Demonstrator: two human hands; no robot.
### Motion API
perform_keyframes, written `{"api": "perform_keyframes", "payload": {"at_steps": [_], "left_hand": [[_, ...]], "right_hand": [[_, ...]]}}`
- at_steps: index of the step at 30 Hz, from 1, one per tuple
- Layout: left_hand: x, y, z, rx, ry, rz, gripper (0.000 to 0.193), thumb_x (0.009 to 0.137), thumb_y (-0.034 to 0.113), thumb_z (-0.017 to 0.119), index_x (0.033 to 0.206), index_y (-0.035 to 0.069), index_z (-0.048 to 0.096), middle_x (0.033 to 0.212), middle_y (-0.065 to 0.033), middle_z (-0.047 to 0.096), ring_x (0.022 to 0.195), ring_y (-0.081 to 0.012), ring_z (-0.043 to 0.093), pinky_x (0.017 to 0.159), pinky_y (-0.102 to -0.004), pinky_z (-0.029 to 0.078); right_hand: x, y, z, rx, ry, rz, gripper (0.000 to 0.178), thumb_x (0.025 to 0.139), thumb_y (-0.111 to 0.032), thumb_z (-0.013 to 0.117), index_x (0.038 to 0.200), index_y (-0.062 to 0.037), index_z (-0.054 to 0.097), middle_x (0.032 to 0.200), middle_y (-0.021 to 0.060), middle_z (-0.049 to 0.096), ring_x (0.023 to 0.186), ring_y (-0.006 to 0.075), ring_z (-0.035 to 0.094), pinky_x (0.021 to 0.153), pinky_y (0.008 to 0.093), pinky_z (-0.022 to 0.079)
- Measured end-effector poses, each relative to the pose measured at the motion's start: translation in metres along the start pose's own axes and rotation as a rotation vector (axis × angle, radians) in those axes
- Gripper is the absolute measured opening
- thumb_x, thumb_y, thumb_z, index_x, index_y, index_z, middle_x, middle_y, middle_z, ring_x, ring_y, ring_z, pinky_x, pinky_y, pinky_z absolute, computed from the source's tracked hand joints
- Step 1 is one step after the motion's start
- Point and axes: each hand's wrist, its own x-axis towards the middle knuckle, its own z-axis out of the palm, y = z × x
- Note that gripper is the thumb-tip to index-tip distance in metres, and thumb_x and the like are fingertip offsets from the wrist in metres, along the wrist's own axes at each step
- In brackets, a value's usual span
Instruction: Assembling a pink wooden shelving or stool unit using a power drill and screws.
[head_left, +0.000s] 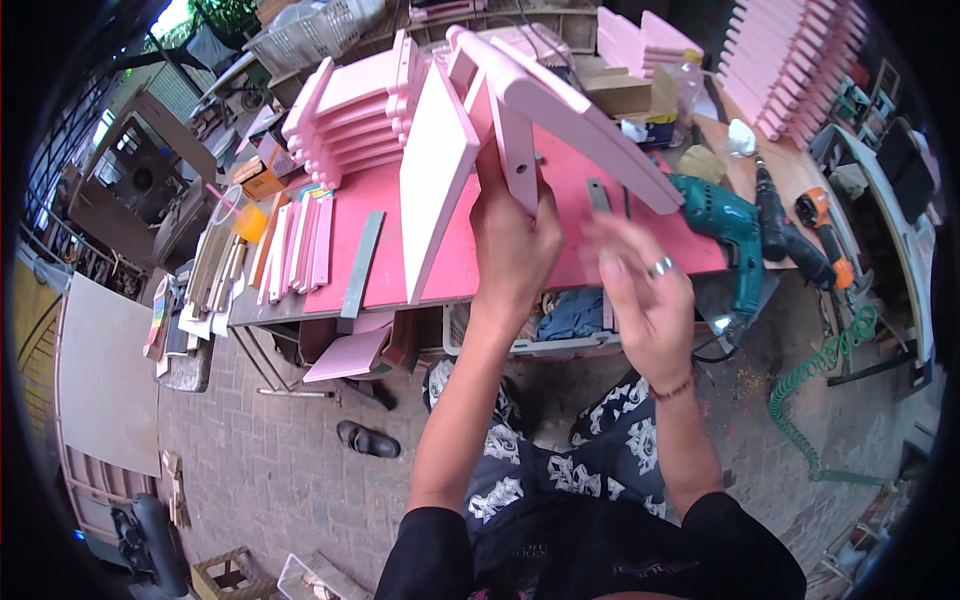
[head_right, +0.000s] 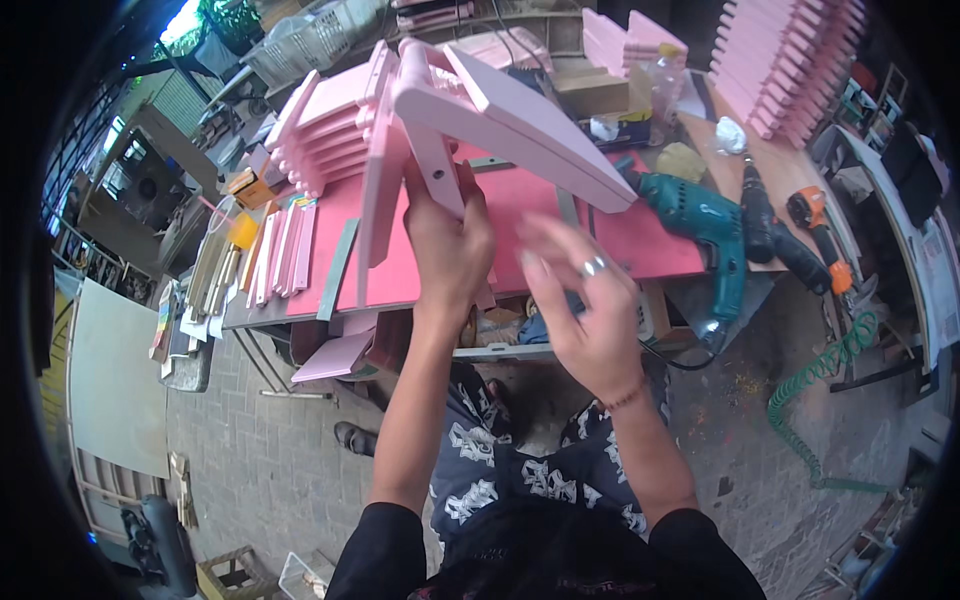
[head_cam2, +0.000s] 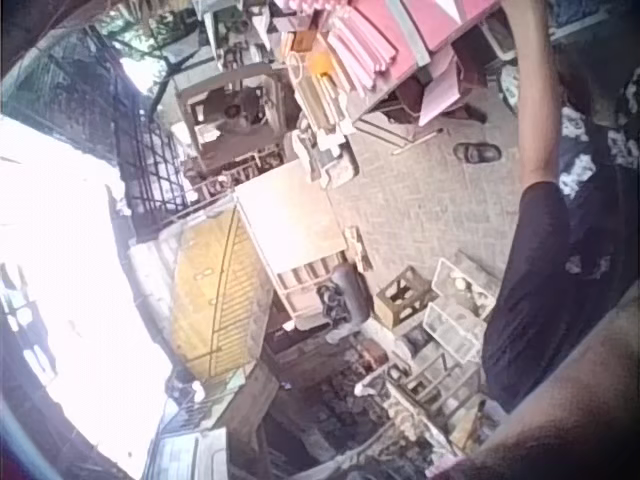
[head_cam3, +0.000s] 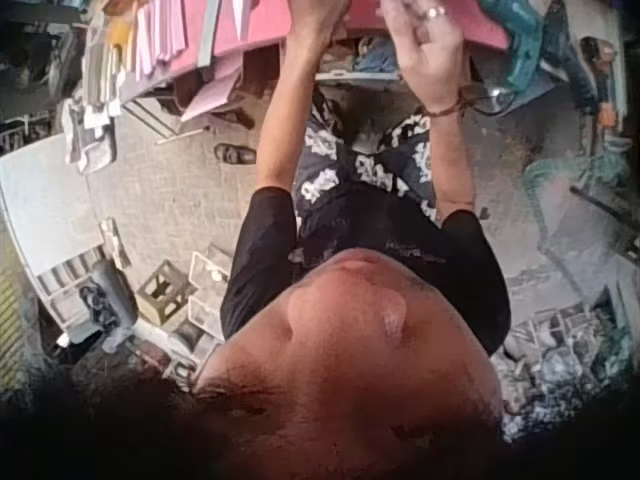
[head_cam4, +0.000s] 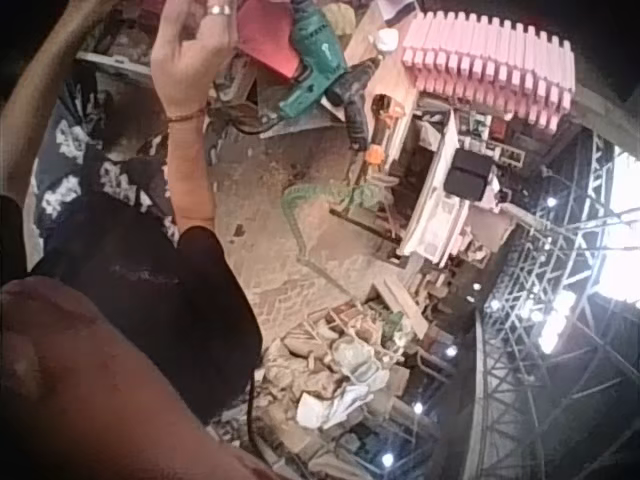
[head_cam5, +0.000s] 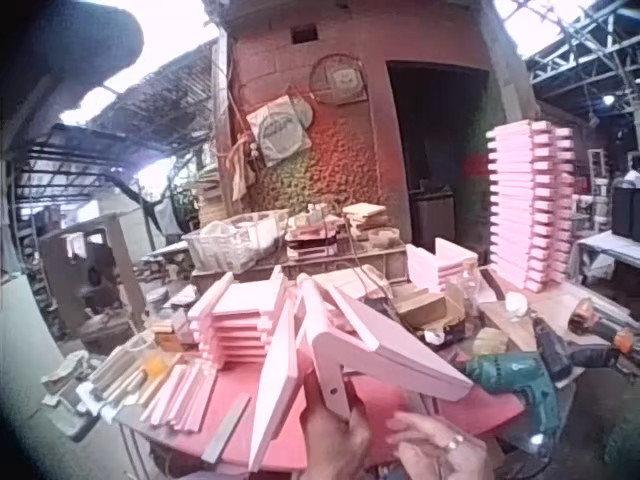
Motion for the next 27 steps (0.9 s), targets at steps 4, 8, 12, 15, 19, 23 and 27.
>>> {"api": "perform_keyframes", "payload": {"at_steps": [4,8,12,15,19,23,27], "left_hand": [[-0.018,-0.021,-0.001,-0.065,-0.029,0.117,0.054,0.081,0.006,0.059,0.130,-0.003,0.036,0.109,-0.0222,0.058,0.097,-0.0379,0.060,0.080,-0.0418,0.049],[-0.015,-0.025,0.000,-0.108,-0.061,0.135,0.054,0.083,0.015,0.063,0.128,-0.002,0.040,0.118,-0.0229,0.052,0.108,-0.0381,0.053,0.089,-0.0440,0.043],[-0.011,-0.044,0.010,-0.170,-0.086,0.125,0.046,0.087,0.017,0.057,0.127,-0.003,0.044,0.120,-0.0216,0.051,0.109,-0.0396,0.050,0.091,-0.0443,0.041],[-0.008,-0.064,0.011,0.146,0.061,0.524,0.046,0.084,0.019,0.061,0.122,-0.003,0.046,0.110,-0.0199,0.056,0.099,-0.0370,0.056,0.085,-0.0436,0.044],[-0.003,-0.066,0.009,0.132,0.037,0.521,0.045,0.084,0.019,0.061,0.120,-0.003,0.046,0.107,-0.0199,0.056,0.097,-0.0364,0.056,0.083,-0.0432,0.044],[-0.004,-0.067,0.003,0.138,0.019,0.515,0.044,0.084,0.019,0.061,0.118,-0.003,0.047,0.105,-0.0198,0.056,0.095,-0.0357,0.056,0.081,-0.0427,0.045],[-0.002,-0.067,-0.001,0.144,0.020,0.494,0.042,0.084,0.019,0.061,0.117,-0.003,0.047,0.102,-0.0198,0.056,0.093,-0.0351,0.057,0.079,-0.0423,0.045]], "right_hand": [[0.026,0.008,0.033,-0.027,-0.090,-0.267,0.050,0.095,-0.024,0.052,0.134,0.0053,0.042,0.131,0.0241,0.049,0.127,0.0334,0.044,0.105,0.0390,0.032],[0.040,-0.001,0.043,-0.240,-0.084,-0.351,0.047,0.094,-0.022,0.054,0.130,0.0071,0.045,0.124,0.0248,0.054,0.120,0.0373,0.049,0.102,0.0393,0.035],[0.052,0.018,0.053,-0.382,0.128,-0.546,0.045,0.087,-0.022,0.061,0.118,0.0094,0.053,0.100,0.0286,0.061,0.094,0.0434,0.059,0.083,0.0435,0.047],[0.051,0.010,0.070,-0.444,0.293,-0.557,0.040,0.083,-0.022,0.065,0.107,0.0091,0.059,0.086,0.0262,0.063,0.079,0.0407,0.063,0.071,0.0441,0.050],[0.051,-0.004,0.086,-0.519,0.437,-0.458,0.032,0.081,-0.023,0.069,0.086,0.0074,0.063,0.068,0.0210,0.062,0.061,0.0366,0.063,0.055,0.0416,0.049],[0.051,-0.004,0.102,-0.426,0.473,-0.353,0.030,0.078,-0.023,0.072,0.078,0.0050,0.064,0.062,0.0206,0.060,0.057,0.0363,0.061,0.053,0.0408,0.048],[0.049,-0.002,0.109,-0.360,0.485,-0.322,0.031,0.078,-0.025,0.074,0.077,0.0053,0.066,0.057,0.0199,0.058,0.051,0.0351,0.059,0.048,0.0386,0.045]]}}
